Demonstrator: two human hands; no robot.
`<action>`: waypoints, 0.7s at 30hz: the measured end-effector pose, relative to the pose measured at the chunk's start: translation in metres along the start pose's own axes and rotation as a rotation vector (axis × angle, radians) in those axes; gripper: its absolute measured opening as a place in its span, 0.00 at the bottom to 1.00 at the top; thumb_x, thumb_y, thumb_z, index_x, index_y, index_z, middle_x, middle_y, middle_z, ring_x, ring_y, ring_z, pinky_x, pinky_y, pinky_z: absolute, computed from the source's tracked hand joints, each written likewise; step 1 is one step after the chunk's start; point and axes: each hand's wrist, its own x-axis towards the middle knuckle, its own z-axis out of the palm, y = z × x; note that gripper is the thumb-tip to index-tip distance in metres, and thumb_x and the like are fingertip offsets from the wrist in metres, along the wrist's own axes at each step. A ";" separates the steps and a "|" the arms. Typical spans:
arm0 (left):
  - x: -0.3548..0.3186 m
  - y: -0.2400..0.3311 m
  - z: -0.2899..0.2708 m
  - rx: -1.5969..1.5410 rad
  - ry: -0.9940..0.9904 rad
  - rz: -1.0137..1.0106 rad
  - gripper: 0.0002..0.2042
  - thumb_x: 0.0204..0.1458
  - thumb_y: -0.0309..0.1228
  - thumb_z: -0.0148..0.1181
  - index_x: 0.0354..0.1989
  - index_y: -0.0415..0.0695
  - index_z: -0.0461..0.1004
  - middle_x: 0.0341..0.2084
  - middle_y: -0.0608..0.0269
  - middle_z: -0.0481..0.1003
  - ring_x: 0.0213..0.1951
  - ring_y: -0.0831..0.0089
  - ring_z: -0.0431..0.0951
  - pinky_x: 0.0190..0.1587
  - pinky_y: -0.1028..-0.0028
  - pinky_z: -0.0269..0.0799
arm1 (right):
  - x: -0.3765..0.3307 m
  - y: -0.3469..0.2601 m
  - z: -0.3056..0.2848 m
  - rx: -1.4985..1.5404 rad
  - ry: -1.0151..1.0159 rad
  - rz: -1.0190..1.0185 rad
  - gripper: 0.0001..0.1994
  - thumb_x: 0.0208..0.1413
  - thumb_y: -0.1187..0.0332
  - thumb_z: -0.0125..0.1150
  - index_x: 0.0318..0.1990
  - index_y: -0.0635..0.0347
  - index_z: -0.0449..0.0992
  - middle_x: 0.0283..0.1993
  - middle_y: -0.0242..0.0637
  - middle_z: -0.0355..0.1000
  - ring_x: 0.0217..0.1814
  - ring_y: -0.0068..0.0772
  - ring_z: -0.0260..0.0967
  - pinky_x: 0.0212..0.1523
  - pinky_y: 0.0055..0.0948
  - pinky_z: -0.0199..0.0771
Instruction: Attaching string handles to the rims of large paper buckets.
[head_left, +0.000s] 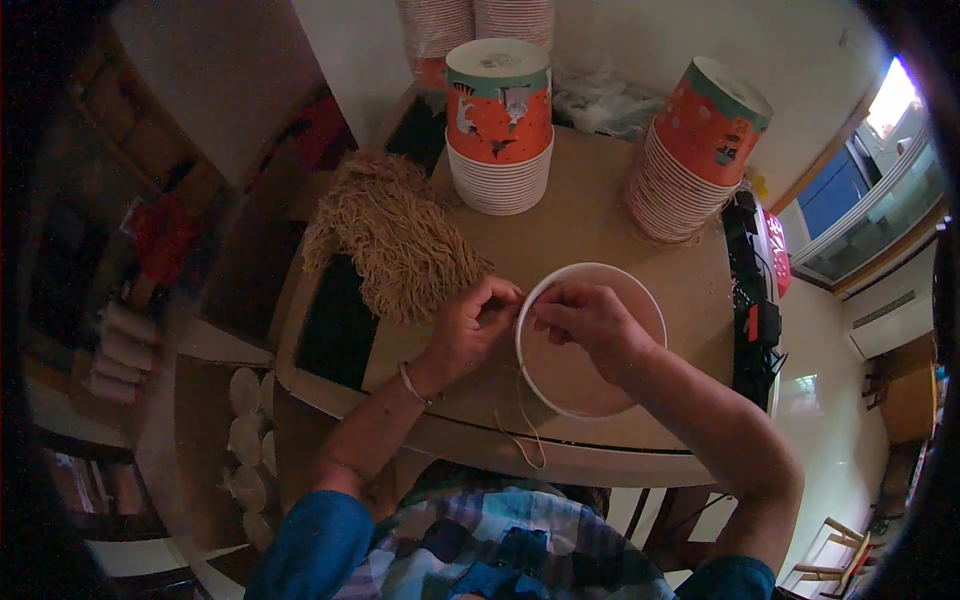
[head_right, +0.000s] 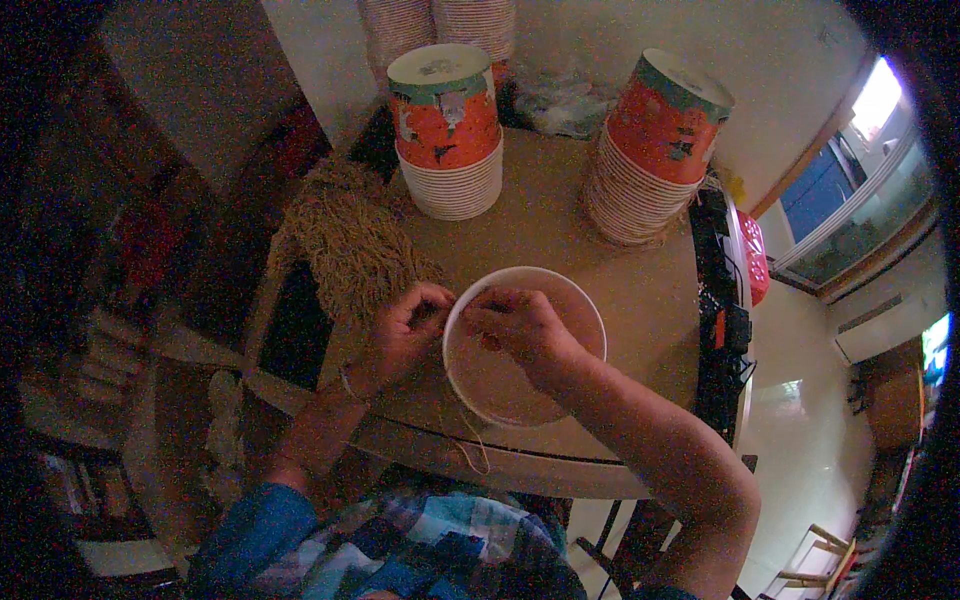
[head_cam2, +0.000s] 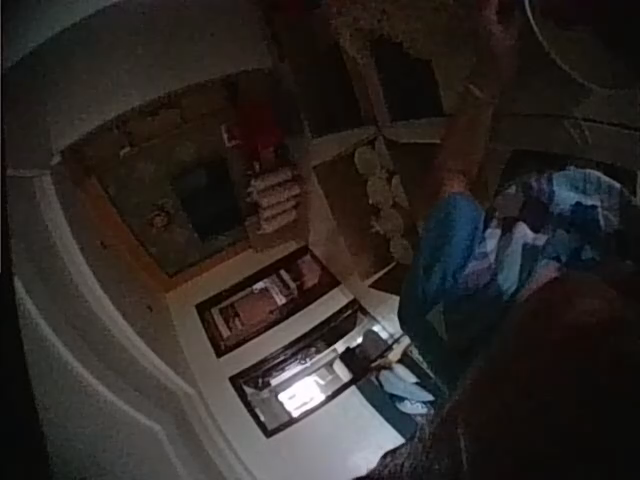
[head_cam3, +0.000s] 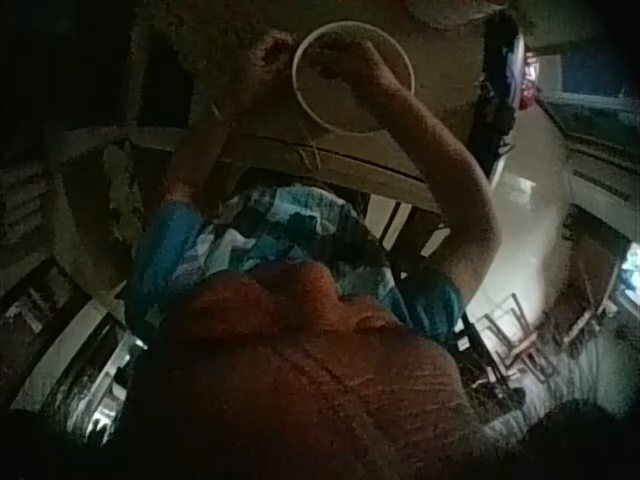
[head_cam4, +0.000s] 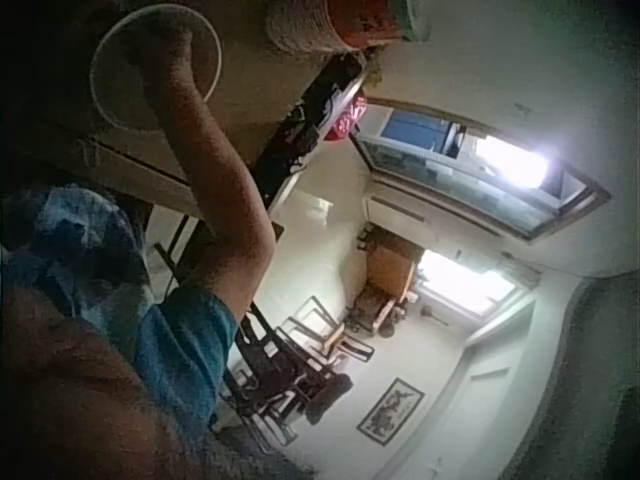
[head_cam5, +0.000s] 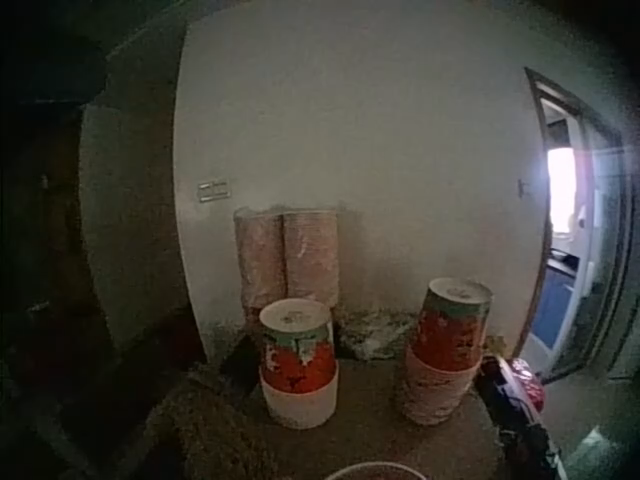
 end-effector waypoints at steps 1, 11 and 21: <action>-0.001 0.001 0.000 0.000 0.001 -0.001 0.05 0.56 0.25 0.56 0.39 0.41 0.73 0.39 0.64 0.74 0.43 0.74 0.73 0.50 0.73 0.68 | 0.000 0.000 0.000 0.022 -0.006 -0.007 0.09 0.55 0.68 0.62 0.40 0.64 0.77 0.34 0.29 0.73 0.32 0.19 0.65 0.33 0.20 0.65; -0.001 0.010 -0.001 -0.140 0.093 -0.090 0.08 0.59 0.22 0.52 0.45 0.38 0.72 0.38 0.64 0.75 0.41 0.77 0.76 0.46 0.76 0.72 | -0.003 0.000 -0.002 0.059 -0.028 -0.010 0.09 0.55 0.68 0.61 0.39 0.63 0.76 0.35 0.30 0.73 0.35 0.20 0.67 0.34 0.20 0.67; 0.002 0.021 -0.005 -0.149 0.182 -0.061 0.07 0.60 0.24 0.50 0.44 0.40 0.73 0.39 0.66 0.74 0.40 0.81 0.75 0.44 0.79 0.71 | -0.010 0.001 -0.009 0.011 0.007 -0.034 0.09 0.56 0.68 0.60 0.39 0.64 0.76 0.32 0.30 0.72 0.32 0.22 0.66 0.33 0.22 0.68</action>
